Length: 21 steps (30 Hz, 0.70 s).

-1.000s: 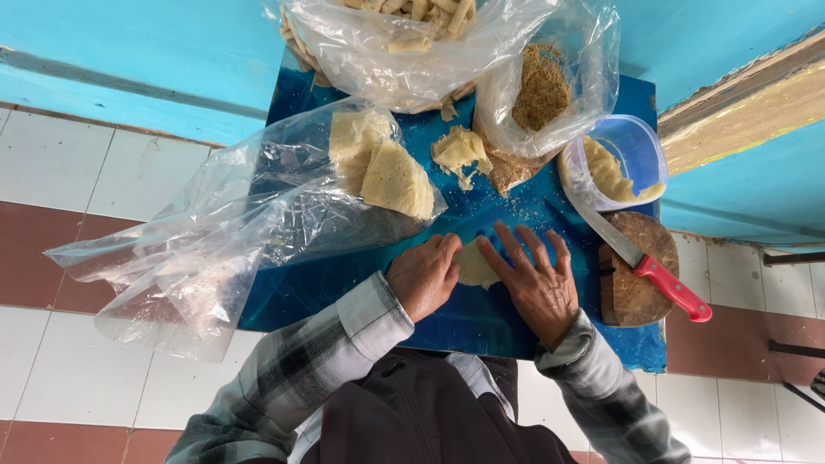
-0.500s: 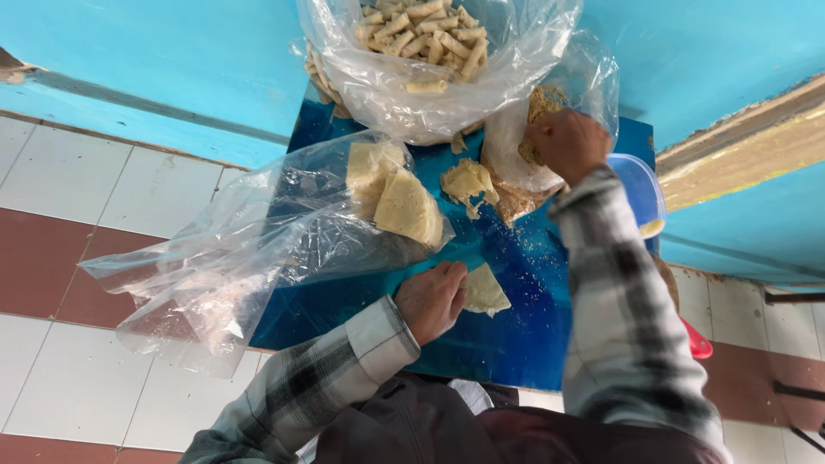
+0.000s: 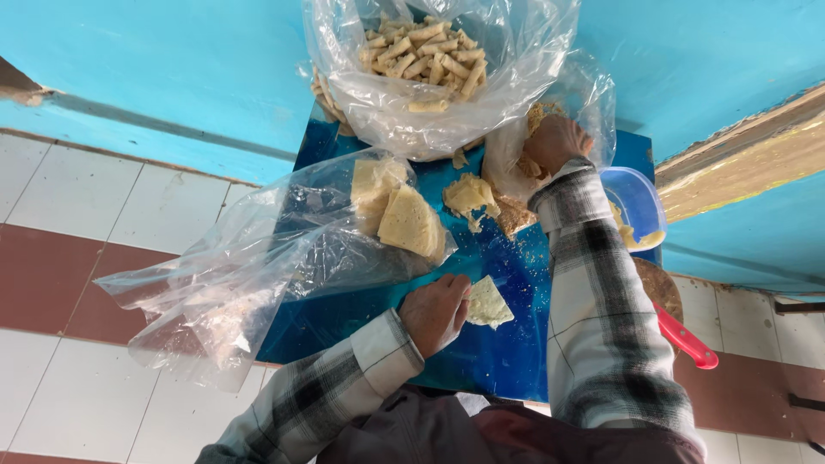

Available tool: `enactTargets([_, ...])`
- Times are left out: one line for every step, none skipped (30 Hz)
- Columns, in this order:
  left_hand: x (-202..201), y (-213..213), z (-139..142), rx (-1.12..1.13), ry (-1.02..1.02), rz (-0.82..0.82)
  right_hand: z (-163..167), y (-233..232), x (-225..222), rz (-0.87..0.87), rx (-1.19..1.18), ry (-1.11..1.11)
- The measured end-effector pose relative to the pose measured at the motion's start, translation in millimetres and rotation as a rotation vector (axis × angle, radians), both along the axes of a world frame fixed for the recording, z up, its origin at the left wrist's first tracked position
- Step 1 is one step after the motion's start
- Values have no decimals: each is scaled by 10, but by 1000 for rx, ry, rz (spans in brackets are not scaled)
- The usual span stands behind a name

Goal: The person pinches off pieces of dough and presses and folds them by hand into triangular filled pastries on a blue table, dipping pieces in a crumbly mixture and placing finished pastries into a plastic container, with a bag of already formed pastries nearby.

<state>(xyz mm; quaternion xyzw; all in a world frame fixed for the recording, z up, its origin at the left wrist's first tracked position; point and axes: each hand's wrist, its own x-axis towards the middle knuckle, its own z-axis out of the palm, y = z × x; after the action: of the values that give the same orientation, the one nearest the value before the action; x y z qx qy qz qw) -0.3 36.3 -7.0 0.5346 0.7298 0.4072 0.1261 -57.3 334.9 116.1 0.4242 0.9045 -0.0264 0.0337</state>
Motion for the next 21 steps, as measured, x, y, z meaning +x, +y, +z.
enactTargets([-5,0,2,2,5,0,21,29,28,46,72,51])
enactTargets([-6,-2,5,3,7,-2,41,60,79,88,145,100])
enactTargets([-11,6,5,6,10,-5,59,95,129,131,218,147])
enactTargets([-19,11,3,15,9,-4,75,129,173,158,262,100])
enactTargets([-19,10,-1,20,4,-6,77,152,229,184,302,49])
enactTargets([-18,8,-8,26,0,-7,70,164,279,211,342,-2])
enactTargets([-32,18,-16,45,8,-6,56,166,323,260,359,25])
enactTargets([-48,23,-25,60,11,-3,27,150,369,313,372,49])
enactTargets([-25,11,-39,72,7,-1,-15,122,429,367,379,66])
enactTargets([-23,7,-51,79,6,-1,-50,97,463,382,284,116])
enactTargets([-46,27,-59,91,12,1,-70,83,482,399,195,173])
enactTargets([-40,27,-70,98,11,1,-95,65,524,414,100,223])
enactTargets([-37,30,-82,95,1,2,-110,62,571,424,110,284])
enactTargets([-54,39,-89,96,-4,2,-111,70,610,433,124,350])
enactTargets([-57,41,-97,94,-11,0,-110,86,654,440,136,414])
enactTargets([-70,48,-103,93,-10,-6,-91,121,696,393,132,436])
enactTargets([-82,52,-109,90,-11,-12,-60,156,746,346,124,457])
enactTargets([-80,45,-115,85,-16,-16,-42,184,805,299,114,474])
enactTargets([-87,46,-119,87,-25,-18,-24,205,855,285,45,518])
enactTargets([-92,46,-121,88,-36,-21,-19,220,915,268,-26,562])
enactTargets([-96,44,-124,87,-45,-25,-26,228,976,250,-97,606])
